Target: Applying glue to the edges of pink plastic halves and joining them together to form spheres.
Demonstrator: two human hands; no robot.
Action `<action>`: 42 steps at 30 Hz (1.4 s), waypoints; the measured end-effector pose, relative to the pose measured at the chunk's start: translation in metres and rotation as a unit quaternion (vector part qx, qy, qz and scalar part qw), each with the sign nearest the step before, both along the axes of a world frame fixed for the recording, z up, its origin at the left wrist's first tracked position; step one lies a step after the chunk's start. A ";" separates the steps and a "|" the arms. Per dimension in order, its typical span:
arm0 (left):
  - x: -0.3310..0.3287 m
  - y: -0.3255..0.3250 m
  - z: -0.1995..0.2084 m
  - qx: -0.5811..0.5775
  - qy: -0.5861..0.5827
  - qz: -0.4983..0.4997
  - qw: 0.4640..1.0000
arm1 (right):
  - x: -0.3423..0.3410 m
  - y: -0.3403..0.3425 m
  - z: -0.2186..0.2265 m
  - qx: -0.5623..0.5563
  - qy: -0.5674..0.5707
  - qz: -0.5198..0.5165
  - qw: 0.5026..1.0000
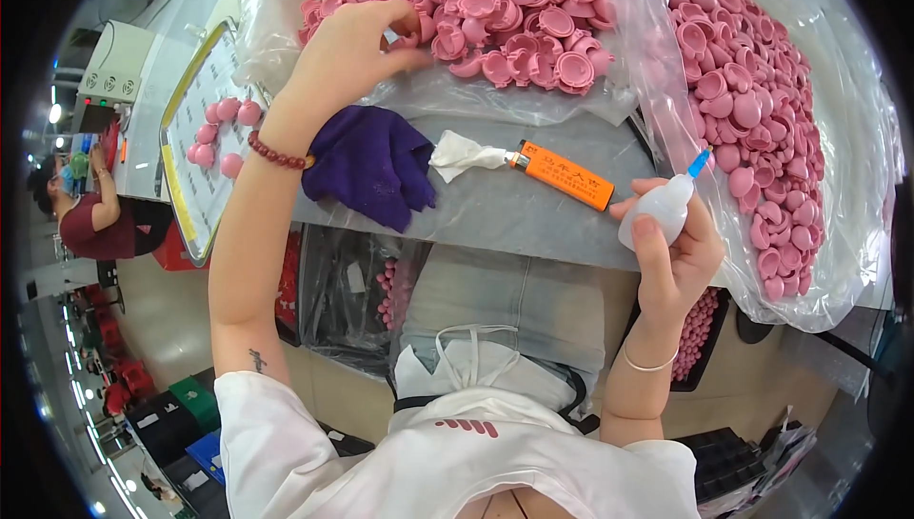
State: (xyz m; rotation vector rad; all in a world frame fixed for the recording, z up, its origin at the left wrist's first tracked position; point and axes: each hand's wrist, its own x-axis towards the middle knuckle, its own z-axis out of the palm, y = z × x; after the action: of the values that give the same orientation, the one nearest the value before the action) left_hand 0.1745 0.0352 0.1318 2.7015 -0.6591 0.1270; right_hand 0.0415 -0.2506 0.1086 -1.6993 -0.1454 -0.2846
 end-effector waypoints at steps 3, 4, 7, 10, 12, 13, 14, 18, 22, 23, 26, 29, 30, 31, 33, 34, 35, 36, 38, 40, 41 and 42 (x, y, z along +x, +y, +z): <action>-0.003 -0.004 0.012 -0.005 -0.019 -0.003 1.000 | -0.002 -0.001 -0.001 -0.003 0.010 -0.004 1.000; -0.009 -0.009 0.019 0.008 -0.023 0.008 1.000 | -0.001 -0.002 -0.002 -0.002 0.010 -0.005 1.000; -0.044 -0.020 0.041 -0.138 -0.012 0.017 0.990 | 0.002 -0.002 -0.002 -0.006 -0.012 0.001 1.000; -0.104 -0.038 0.041 -0.486 0.188 0.004 0.853 | -0.001 0.004 0.003 0.040 -0.048 0.021 0.998; -0.134 -0.057 0.027 -0.538 0.245 -0.054 0.805 | -0.012 0.012 0.009 0.262 0.005 0.074 0.962; -0.147 -0.071 0.016 -0.552 0.271 -0.032 0.788 | -0.021 0.018 0.012 0.255 0.022 0.100 0.962; -0.155 -0.082 0.006 -0.592 0.307 -0.045 0.744 | -0.028 0.024 0.014 0.259 0.040 0.127 0.957; -0.168 -0.107 -0.025 -0.678 0.261 -0.079 0.683 | -0.042 0.039 0.012 0.260 0.055 0.113 0.958; -0.178 -0.110 -0.033 -0.730 0.304 -0.049 0.610 | -0.042 0.035 0.011 0.258 0.039 0.115 0.958; -0.181 -0.110 -0.032 -0.732 0.303 -0.048 0.608 | -0.041 0.034 0.011 0.236 0.022 0.098 0.967; -0.186 -0.110 -0.030 -0.767 0.346 -0.003 0.540 | -0.039 0.035 0.012 0.260 0.023 0.036 0.965; -0.183 -0.114 -0.030 -0.763 0.351 -0.029 0.543 | -0.043 0.042 0.016 0.169 0.047 0.001 0.985; -0.183 -0.116 -0.030 -0.757 0.296 -0.029 0.582 | -0.045 0.046 0.018 0.122 0.063 -0.001 0.991; -0.183 -0.115 -0.030 -0.753 0.268 -0.029 0.601 | -0.046 0.049 0.018 0.123 0.061 0.039 0.990; -0.185 -0.114 -0.031 -0.743 0.285 -0.021 0.606 | -0.048 0.053 0.019 0.111 0.055 0.026 0.992; -0.187 -0.112 -0.031 -0.736 0.329 -0.014 0.592 | -0.048 0.054 0.019 0.103 0.045 0.021 0.993; -0.188 -0.110 -0.031 -0.736 0.329 -0.014 0.591 | -0.048 0.054 0.020 0.153 0.047 0.008 0.987; -0.190 -0.108 -0.031 -0.750 0.340 -0.023 0.567 | -0.048 0.052 0.019 0.155 0.037 0.006 0.987; -0.192 -0.107 -0.032 -0.763 0.351 -0.031 0.542 | -0.048 0.044 0.020 0.231 0.015 -0.066 0.971; -0.191 -0.107 -0.032 -0.758 0.321 -0.071 0.563 | -0.041 0.030 0.018 0.271 -0.039 0.011 0.962; -0.191 -0.107 -0.030 -0.758 0.316 -0.067 0.567 | -0.038 0.025 0.016 0.243 -0.077 0.028 0.967; -0.191 -0.108 -0.029 -0.757 0.315 -0.069 0.568 | -0.036 0.022 0.013 0.249 -0.124 0.035 0.960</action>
State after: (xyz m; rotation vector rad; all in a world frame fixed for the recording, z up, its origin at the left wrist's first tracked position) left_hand -0.0166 -0.0724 0.1028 0.8394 -0.2239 -0.2295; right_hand 0.0055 -0.2282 0.1219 -1.1525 -0.2928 -0.4403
